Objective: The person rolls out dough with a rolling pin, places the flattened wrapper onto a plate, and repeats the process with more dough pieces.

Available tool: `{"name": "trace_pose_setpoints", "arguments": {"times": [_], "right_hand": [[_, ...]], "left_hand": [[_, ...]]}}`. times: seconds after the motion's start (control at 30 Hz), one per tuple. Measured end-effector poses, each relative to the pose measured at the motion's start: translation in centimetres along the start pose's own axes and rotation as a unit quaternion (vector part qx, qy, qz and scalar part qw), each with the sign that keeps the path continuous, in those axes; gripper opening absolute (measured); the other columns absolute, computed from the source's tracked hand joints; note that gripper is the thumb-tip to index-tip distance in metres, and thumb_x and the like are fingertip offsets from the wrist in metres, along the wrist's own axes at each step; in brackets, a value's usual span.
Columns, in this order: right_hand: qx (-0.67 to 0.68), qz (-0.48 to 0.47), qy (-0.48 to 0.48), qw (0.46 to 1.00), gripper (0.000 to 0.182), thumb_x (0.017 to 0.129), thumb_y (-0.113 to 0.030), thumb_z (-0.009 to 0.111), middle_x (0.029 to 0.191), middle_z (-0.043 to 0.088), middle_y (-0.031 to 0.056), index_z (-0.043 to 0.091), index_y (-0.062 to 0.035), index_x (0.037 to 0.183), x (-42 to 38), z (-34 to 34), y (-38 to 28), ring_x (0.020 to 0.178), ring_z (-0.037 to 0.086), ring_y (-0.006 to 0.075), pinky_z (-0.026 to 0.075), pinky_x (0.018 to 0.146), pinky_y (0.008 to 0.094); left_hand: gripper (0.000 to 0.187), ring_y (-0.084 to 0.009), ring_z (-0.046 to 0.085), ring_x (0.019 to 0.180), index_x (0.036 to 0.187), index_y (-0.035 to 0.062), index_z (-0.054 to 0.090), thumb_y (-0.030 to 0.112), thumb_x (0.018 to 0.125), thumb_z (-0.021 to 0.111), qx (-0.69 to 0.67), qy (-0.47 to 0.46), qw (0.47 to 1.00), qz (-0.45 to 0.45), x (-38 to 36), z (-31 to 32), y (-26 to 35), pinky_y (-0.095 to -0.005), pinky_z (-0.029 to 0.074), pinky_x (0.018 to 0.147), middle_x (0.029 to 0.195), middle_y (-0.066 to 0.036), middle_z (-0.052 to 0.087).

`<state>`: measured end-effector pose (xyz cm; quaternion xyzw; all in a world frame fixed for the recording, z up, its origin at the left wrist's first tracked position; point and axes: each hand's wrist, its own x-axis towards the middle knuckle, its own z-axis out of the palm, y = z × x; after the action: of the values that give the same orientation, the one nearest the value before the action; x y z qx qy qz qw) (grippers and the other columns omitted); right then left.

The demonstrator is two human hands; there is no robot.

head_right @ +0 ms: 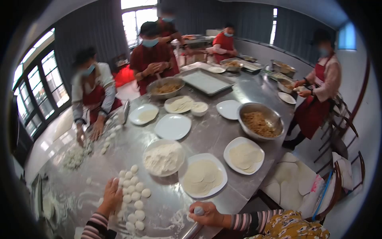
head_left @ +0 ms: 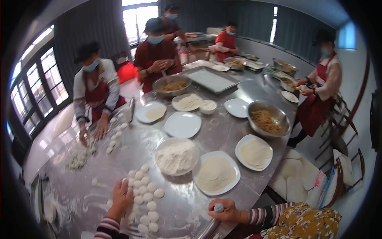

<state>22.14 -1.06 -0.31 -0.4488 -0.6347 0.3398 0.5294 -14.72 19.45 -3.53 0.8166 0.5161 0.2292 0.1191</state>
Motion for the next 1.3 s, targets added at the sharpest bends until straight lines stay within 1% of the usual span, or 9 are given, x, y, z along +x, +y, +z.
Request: {"name": "trace_pose_setpoints", "arguments": {"times": [0.1,0.17,0.37,0.47,0.57,0.83,0.9,1.0,1.3], "right_hand": [[-0.036,-0.002,0.004,0.999,0.014,0.07,-0.005,0.071,0.073,0.06,0.0099,0.06,-0.0022,0.079,-0.3,-0.1,0.5,0.063,0.059,0.0188,0.047,0.059,0.0293],[-0.027,0.032,0.03,0.999,0.012,0.068,-0.003,0.07,0.07,0.06,0.0097,0.06,-0.002,0.074,-0.7,0.0,0.9,0.062,0.059,0.0181,0.047,0.056,0.0298],[0.052,0.109,0.038,0.992,0.01,0.063,0.001,0.066,0.068,0.06,0.0084,0.06,-0.0006,0.07,-1.0,-0.2,1.4,0.059,0.057,0.0179,0.046,0.055,0.0287],[0.047,0.096,0.047,0.993,0.009,0.062,0.002,0.066,0.068,0.059,0.0087,0.06,-0.0004,0.07,-0.8,0.1,1.3,0.059,0.057,0.0179,0.046,0.055,0.0286],[0.057,0.103,0.036,0.992,0.01,0.063,0.002,0.066,0.068,0.059,0.0086,0.06,-0.0001,0.071,-0.6,0.0,0.9,0.059,0.057,0.0175,0.046,0.055,0.0285],[0.063,0.124,0.026,0.99,0.01,0.064,0.002,0.064,0.068,0.058,0.0085,0.059,0.0001,0.072,-1.1,-0.3,0.9,0.058,0.055,0.017,0.045,0.054,0.0285],[-0.001,-0.005,-0.027,1.0,0.014,0.072,0.008,0.055,0.066,0.052,0.0085,0.051,0.0007,0.083,-1.1,-0.7,1.9,0.05,0.052,0.0138,0.045,0.045,0.0265],[0.054,0.041,0.004,0.998,0.013,0.07,0.006,0.059,0.069,0.055,0.0081,0.054,-0.0003,0.08,-0.9,-0.1,1.1,0.055,0.053,0.0139,0.044,0.049,0.0264],[0.101,0.048,0.02,0.994,0.014,0.066,0.005,0.066,0.071,0.059,0.0071,0.058,-0.0016,0.076,-1.2,0.0,1.9,0.061,0.054,0.0133,0.044,0.055,0.0259]], "left_hand": [[0.044,-0.0373,0.044,0.118,0.122,-0.0002,0.048,0.02,0.084,0.055,-0.096,-0.028,0.994,0.033,-1.0,-1.4,0.7,-0.0409,0.036,0.1,0.125,-0.022,0.048],[0.042,-0.0364,0.046,0.118,0.123,-0.0007,0.047,0.021,0.088,0.053,-0.047,0.048,0.998,-0.004,-0.9,-2.8,-2.0,-0.0393,0.036,0.1,0.122,-0.022,0.052],[0.053,-0.033,0.039,0.126,0.128,0.0041,0.047,0.039,0.088,0.049,0.117,0.107,0.954,-0.253,-2.3,-5.1,-10.5,-0.0415,0.029,0.105,0.131,-0.02,0.046],[0.053,-0.0339,0.036,0.128,0.127,0.0055,0.048,0.041,0.088,0.047,0.158,0.171,0.943,-0.238,-1.7,-4.0,-11.8,-0.0424,0.027,0.106,0.133,-0.021,0.043],[0.044,-0.0375,0.034,0.128,0.122,0.0036,0.052,0.033,0.09,0.048,0.058,0.1,0.976,-0.186,0.0,-4.1,-12.6,-0.0424,0.028,0.106,0.134,-0.024,0.041],[0.048,-0.0332,0.033,0.13,0.128,0.0032,0.047,0.031,0.089,0.05,-0.069,-0.053,0.993,-0.079,-5.5,-3.2,-0.8,-0.0398,0.026,0.107,0.138,-0.02,0.038],[0.055,-0.0349,0.031,0.131,0.131,0.0032,0.043,0.033,0.086,0.053,0.034,-0.05,0.996,-0.063,-7.4,-4.0,0.1,-0.0419,0.024,0.107,0.139,-0.022,0.036],[0.062,-0.0384,0.026,0.133,0.131,0.0032,0.042,0.044,0.085,0.052,0.069,0.038,0.996,-0.051,-9.9,-0.9,2.8,-0.0471,0.018,0.108,0.139,-0.024,0.034],[0.06,-0.0396,0.023,0.134,0.134,0.0055,0.037,0.042,0.088,0.05,0.128,-0.004,0.988,-0.091,-3.8,-1.3,10.3,-0.0487,0.021,0.107,0.143,-0.022,0.027]]}}
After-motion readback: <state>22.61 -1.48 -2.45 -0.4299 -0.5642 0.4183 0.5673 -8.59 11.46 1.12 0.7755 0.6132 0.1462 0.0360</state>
